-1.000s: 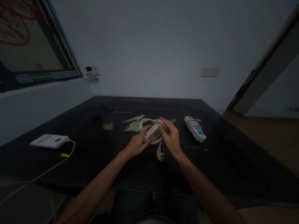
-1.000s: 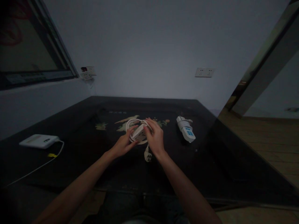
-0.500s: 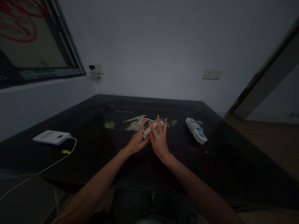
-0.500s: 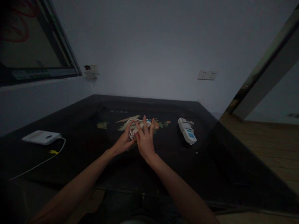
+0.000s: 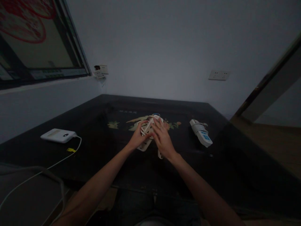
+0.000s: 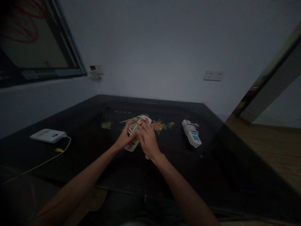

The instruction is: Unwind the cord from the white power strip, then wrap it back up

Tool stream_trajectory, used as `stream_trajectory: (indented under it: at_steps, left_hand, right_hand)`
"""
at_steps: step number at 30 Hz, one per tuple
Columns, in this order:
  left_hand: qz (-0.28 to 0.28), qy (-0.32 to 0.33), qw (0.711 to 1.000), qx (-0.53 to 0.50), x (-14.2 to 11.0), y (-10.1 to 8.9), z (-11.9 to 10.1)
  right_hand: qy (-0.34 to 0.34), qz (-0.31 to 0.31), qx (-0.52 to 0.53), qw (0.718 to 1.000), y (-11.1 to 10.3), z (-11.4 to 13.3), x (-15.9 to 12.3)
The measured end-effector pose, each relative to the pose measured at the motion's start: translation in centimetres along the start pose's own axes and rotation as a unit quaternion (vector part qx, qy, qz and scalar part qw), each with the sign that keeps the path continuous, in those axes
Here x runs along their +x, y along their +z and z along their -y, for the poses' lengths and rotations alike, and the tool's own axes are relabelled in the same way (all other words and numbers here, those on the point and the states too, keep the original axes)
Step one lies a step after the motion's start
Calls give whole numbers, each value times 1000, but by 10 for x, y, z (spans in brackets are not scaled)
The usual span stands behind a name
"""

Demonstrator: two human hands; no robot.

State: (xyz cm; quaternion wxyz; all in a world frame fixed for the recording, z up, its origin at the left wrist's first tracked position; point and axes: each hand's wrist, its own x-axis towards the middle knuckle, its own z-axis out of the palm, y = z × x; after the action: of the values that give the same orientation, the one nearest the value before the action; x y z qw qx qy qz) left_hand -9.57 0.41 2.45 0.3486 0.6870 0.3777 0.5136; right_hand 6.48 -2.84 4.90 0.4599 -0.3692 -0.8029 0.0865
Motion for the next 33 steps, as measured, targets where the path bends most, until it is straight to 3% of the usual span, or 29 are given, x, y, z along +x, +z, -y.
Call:
stream_trajectory:
  at_steps: [4,7,13,20,27,31,33]
  left_hand:
    - [-23,-27,998,-57,2,-5,1]
    - [-30,-27,997,-68,1,-4,0]
    - [1,-53,992,-113,-3,3,-5]
    - [8,-66,994,-92,-7,6,4]
    - [56,-23,993,-103,-12,10,-3]
    - [72,-19,992,-104,-14,11,-7]
    - [79,-22,992,-95,-15,12,-10]
  right_hand:
    - [25,-96,88,991,-19,-8,5]
    - [62,-149,110,981,-21,-22,7]
    - [105,-120,123,979,-15,-36,6]
    - [113,-145,152,971,-10,-30,0]
    - [220,-209,328,895,-13,-33,7]
    - [290,-132,438,841,-20,-40,8]
    - [307,-92,459,829,-22,-43,8]
